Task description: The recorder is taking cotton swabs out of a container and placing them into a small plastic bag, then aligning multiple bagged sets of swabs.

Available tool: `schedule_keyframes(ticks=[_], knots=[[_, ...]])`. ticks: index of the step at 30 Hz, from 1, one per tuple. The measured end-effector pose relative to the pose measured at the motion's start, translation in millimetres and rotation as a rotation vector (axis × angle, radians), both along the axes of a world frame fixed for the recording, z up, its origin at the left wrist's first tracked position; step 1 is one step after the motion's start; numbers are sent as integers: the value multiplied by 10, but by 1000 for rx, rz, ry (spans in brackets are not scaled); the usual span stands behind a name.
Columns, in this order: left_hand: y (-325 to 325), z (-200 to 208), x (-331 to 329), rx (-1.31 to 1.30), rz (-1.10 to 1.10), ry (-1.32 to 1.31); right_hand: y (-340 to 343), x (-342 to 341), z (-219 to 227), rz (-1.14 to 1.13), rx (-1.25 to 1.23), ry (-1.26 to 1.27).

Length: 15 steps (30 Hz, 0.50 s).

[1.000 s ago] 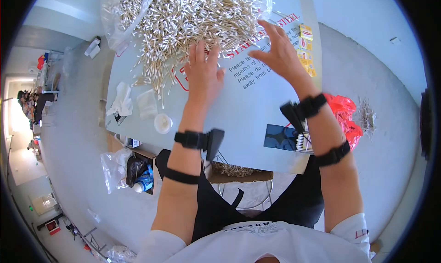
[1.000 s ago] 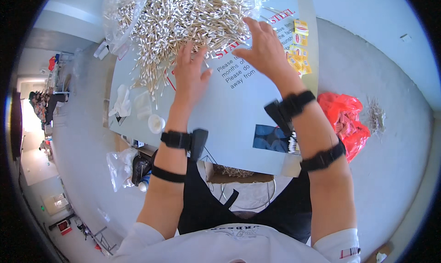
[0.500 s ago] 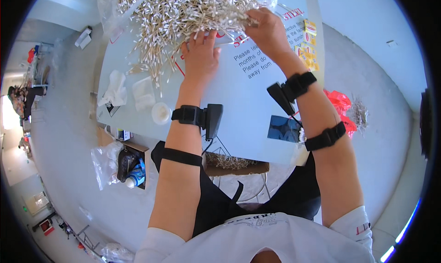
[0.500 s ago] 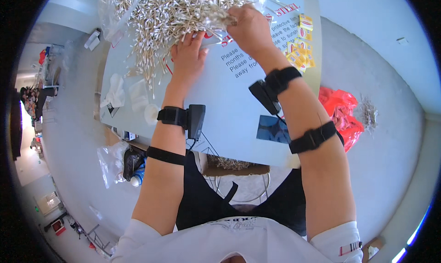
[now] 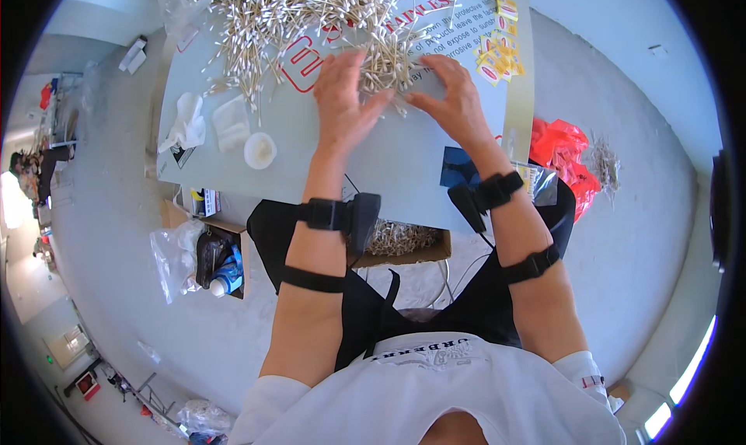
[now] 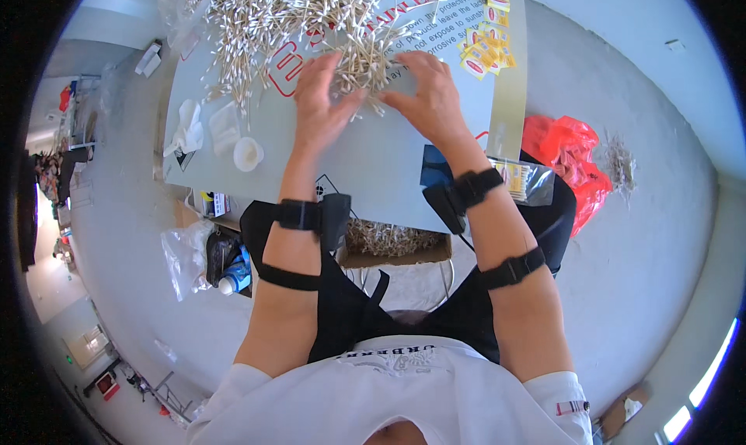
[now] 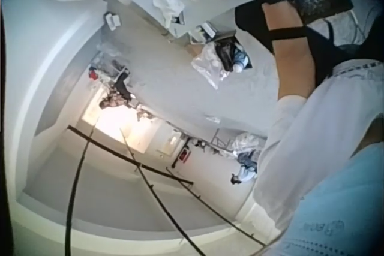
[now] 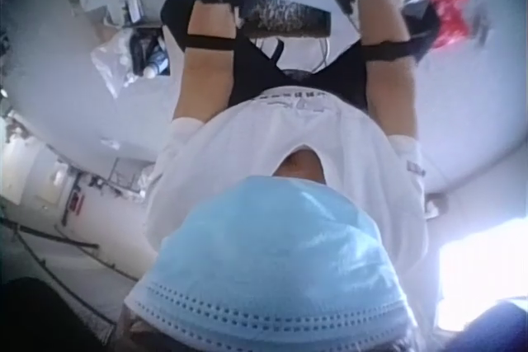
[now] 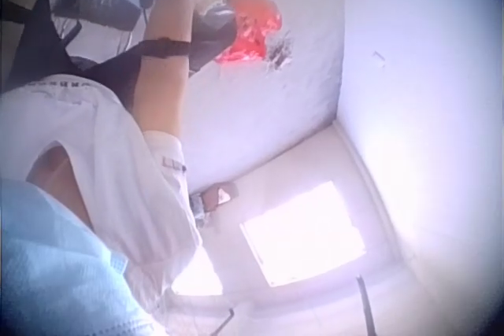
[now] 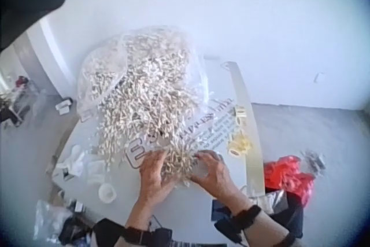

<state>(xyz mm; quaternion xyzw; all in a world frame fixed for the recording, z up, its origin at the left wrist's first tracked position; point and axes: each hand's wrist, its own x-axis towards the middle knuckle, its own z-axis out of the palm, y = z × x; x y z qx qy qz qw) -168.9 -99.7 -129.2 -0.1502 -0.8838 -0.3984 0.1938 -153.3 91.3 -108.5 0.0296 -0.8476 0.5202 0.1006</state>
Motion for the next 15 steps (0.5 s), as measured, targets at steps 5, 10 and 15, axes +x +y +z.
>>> schedule_keyframes(ticks=[5,10,15], knots=[[91,-44,87,-159,27,-62,-28,82,-48,192,325,24],[-182,-114,272,-63,29,-30,132,345,-95,137,123,-24],[-179,-11,666,-101,123,-9,77,528,9,-18,35,-170]])
